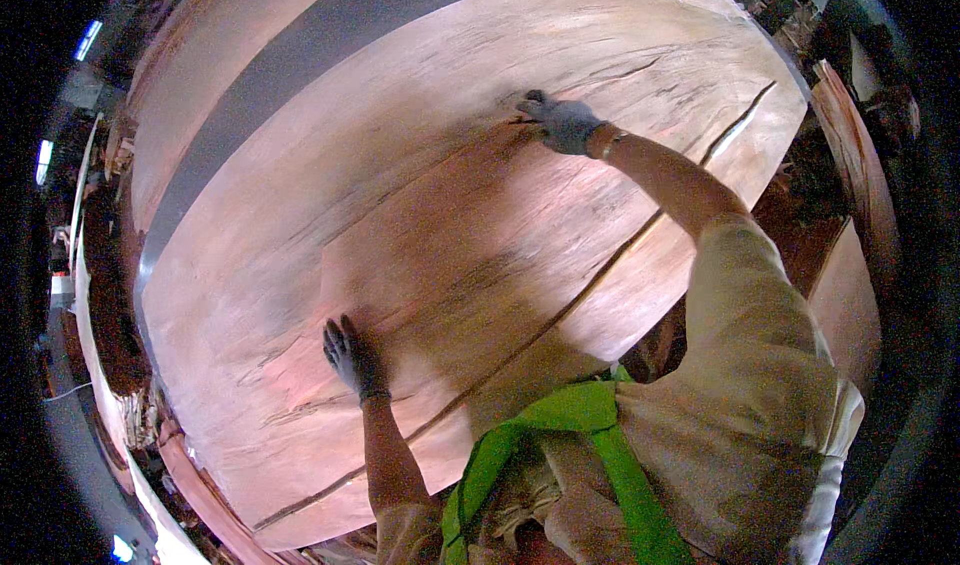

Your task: The person processes wood veneer sheets by cutting off narrow strips and small pieces with a utility knife, then stacking the prepared sheets onto a large pile.

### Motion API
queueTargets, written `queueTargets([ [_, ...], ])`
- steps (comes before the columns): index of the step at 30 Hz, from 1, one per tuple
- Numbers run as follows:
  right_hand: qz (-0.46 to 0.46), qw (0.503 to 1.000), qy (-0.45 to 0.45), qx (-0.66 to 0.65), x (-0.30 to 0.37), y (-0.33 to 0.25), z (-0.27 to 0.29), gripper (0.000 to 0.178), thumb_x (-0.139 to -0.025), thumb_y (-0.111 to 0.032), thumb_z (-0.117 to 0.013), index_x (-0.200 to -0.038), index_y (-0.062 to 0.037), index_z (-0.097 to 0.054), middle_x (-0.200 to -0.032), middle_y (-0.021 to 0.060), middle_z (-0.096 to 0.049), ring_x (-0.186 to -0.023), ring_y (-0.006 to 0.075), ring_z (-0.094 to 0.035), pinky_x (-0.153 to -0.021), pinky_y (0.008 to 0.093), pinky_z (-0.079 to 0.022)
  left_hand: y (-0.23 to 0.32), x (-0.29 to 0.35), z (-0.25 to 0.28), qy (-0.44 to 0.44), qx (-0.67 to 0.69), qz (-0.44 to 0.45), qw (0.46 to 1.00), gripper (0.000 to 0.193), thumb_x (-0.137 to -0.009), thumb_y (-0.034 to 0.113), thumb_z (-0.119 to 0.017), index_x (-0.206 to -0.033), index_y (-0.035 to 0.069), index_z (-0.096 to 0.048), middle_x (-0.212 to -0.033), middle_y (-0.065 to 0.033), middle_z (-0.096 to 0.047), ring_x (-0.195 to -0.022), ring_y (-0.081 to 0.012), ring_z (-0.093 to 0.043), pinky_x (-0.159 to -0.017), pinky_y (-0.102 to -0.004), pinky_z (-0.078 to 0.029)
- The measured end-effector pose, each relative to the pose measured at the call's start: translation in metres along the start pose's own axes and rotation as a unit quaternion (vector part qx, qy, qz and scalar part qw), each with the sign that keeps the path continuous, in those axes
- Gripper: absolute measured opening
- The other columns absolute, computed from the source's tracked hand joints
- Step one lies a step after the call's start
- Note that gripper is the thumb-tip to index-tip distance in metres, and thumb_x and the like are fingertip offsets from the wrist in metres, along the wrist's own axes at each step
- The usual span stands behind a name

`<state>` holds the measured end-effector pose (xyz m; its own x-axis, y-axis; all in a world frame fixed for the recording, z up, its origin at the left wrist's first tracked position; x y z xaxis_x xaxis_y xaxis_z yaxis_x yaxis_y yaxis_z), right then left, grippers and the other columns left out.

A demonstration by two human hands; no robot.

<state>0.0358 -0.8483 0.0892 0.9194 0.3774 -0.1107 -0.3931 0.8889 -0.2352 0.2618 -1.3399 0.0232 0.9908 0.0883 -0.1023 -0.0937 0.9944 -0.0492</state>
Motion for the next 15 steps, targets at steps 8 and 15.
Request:
queueTargets([
  [8, -0.047, 0.996, -0.050, 0.060, -0.030, 0.007, -0.053, 0.032, -0.090, -0.030, -0.038, -0.112, -0.0124, -0.053, -0.099, 0.0196, -0.061, -0.084, 0.0395, -0.060, -0.072, 0.0461, -0.048, 0.002, 0.001, 0.007, 0.008, 0.017, -0.012, 1.000, 0.050, -0.086, 0.018, -0.044, -0.135, 0.014, -0.036, -0.143, -0.0174, -0.030, -0.132, -0.0342, -0.028, -0.108, -0.0478, -0.021],
  [15, -0.052, 0.986, 0.156, -0.030, 0.006, -0.047, 0.032, 0.015, -0.086, -0.015, -0.052, -0.100, -0.0090, -0.055, -0.090, 0.0174, -0.061, -0.079, 0.0351, -0.061, -0.063, 0.0413, -0.048, 0.002, 0.004, 0.009, 0.013, 0.035, -0.002, 0.999, 0.050, -0.086, 0.019, -0.044, -0.135, 0.015, -0.038, -0.143, -0.0168, -0.029, -0.132, -0.0334, -0.027, -0.107, -0.0479, -0.020],
])
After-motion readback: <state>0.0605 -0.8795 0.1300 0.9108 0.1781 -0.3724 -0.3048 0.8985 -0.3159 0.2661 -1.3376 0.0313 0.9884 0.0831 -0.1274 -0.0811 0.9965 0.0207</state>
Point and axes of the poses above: each hand's wrist, its own x-axis away from the middle knuckle, its own z-axis out of the back of the hand, y = z × x, the point moved 2 cm from there along -x, towards the middle knuckle
